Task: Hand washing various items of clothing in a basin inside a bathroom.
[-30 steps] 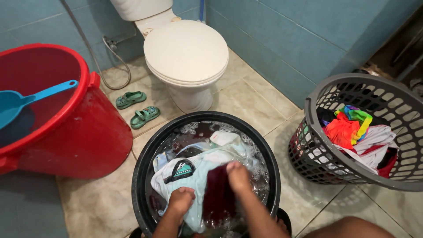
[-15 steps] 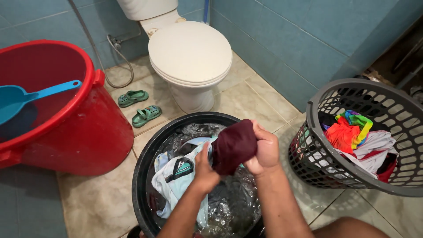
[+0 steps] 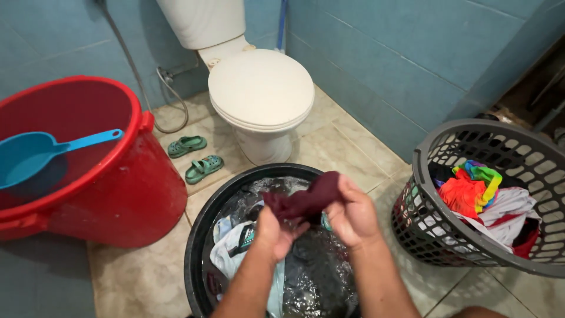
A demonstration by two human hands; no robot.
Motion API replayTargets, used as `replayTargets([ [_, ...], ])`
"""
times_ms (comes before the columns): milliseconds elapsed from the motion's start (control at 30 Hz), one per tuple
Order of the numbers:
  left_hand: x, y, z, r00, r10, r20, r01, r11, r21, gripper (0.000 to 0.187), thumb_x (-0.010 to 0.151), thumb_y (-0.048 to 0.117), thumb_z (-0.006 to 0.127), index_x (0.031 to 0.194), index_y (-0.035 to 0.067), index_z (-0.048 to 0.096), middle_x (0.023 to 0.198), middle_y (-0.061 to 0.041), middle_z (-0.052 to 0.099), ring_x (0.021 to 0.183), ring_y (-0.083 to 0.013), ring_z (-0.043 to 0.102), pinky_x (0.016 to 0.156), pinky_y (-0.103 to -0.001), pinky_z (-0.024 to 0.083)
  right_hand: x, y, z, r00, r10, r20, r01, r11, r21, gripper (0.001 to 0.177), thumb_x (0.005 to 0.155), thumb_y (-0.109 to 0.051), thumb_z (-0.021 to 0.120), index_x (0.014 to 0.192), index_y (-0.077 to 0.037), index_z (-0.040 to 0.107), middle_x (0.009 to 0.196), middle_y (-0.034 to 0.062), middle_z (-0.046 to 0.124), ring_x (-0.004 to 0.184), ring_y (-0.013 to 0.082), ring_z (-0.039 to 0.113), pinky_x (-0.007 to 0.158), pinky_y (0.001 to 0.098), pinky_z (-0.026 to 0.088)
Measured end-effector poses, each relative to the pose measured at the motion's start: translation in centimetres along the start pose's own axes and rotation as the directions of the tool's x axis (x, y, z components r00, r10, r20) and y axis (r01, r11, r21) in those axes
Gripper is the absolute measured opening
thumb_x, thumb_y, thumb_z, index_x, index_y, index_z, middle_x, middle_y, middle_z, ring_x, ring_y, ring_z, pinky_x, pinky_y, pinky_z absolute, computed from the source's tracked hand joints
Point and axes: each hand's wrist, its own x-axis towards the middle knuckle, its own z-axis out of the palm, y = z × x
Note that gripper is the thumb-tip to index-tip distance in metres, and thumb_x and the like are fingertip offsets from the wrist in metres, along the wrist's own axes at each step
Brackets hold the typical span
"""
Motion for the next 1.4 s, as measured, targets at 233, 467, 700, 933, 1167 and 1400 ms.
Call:
replayTargets([
  [233, 0.6, -4.0, -3.4, 0.998, -0.046, 0.031, 0.047, 0.998, -0.036, 0.040, 0.099, 0.040, 0.045, 0.129, 0.020, 0.063, 0.117, -0.008, 0.070, 0.100, -0.0270, 0.065, 0.081, -0.049, 0.053, -2.1, 1.0, 1.2, 0.939, 0.180, 0.293, -0.150, 0.981, -0.120, 0.023, 0.109, -0.019, 0.054, 0.112, 0.003, 0.060, 0.107, 0.0147, 0.071, 0.087, 0.0182, 0.071, 0.072, 0.0276, 0.061],
  [467, 4.1, -5.6, -5.9, 0.986, 0.059, 0.156, -0.052, 0.998, -0.045, 0.037, 0.103, 0.043, 0.062, 0.124, 0.013, 0.065, 0.098, -0.004, 0.067, 0.076, -0.0164, 0.059, 0.056, -0.030, 0.046, -2.3, 2.8, 2.6, 0.910, 0.387, 0.149, -0.284, 0.843, -0.458, 0.022, 0.104, -0.016, 0.056, 0.117, -0.001, 0.064, 0.103, 0.0088, 0.071, 0.082, 0.0143, 0.070, 0.067, 0.0257, 0.059],
  [700, 0.6, -1.3, -2.0, 0.910, 0.405, 0.088, -0.413, 0.906, 0.095, 0.017, 0.090, 0.019, 0.071, 0.100, 0.009, 0.061, 0.088, -0.007, 0.064, 0.078, -0.0197, 0.064, 0.064, -0.037, 0.055, 2.2, 5.5, -13.2, 0.798, -0.196, -0.569, -0.171, 0.834, -0.525, 0.028, 0.094, -0.001, 0.048, 0.115, 0.000, 0.065, 0.094, 0.0115, 0.072, 0.080, 0.0217, 0.071, 0.067, 0.0317, 0.057],
  [933, -1.4, 4.5, 2.5, 0.890, 0.195, 0.413, -0.054, 0.943, -0.328, 0.029, 0.096, 0.040, 0.054, 0.089, 0.013, 0.059, 0.080, -0.011, 0.063, 0.071, -0.0253, 0.060, 0.061, -0.037, 0.050, -1.3, 12.0, -14.4, 0.858, -0.013, -0.513, -0.410, 0.586, -0.699, 0.049, 0.080, 0.006, 0.069, 0.126, -0.008, 0.062, 0.118, 0.0070, 0.072, 0.105, 0.0194, 0.068, 0.091, 0.0325, 0.055],
  [1167, -2.6, 8.9, 5.5, 0.795, 0.350, 0.495, -0.097, 0.880, -0.465, 0.026, 0.103, 0.041, 0.055, 0.101, 0.016, 0.063, 0.092, -0.004, 0.067, 0.084, -0.0221, 0.064, 0.075, -0.038, 0.054, -1.4, 10.4, -7.4, 0.939, 0.196, -0.282, -0.340, 0.638, -0.691, 0.079, 0.079, -0.001, 0.079, 0.146, -0.019, 0.042, 0.130, 0.0103, 0.066, 0.115, 0.0207, 0.064, 0.099, 0.0329, 0.051],
  [1400, -2.5, 14.0, 4.5, 0.784, 0.509, 0.356, -0.239, 0.777, -0.583, 0.025, 0.100, 0.044, 0.058, 0.098, 0.020, 0.065, 0.097, 0.000, 0.068, 0.095, -0.0221, 0.063, 0.087, -0.040, 0.054, 0.6, 5.9, -3.9, 0.948, 0.034, -0.318, -0.202, 0.834, -0.514, 0.040, 0.095, -0.009, 0.049, 0.133, -0.003, 0.061, 0.116, 0.0141, 0.072, 0.100, 0.0258, 0.066, 0.088, 0.0402, 0.051],
])
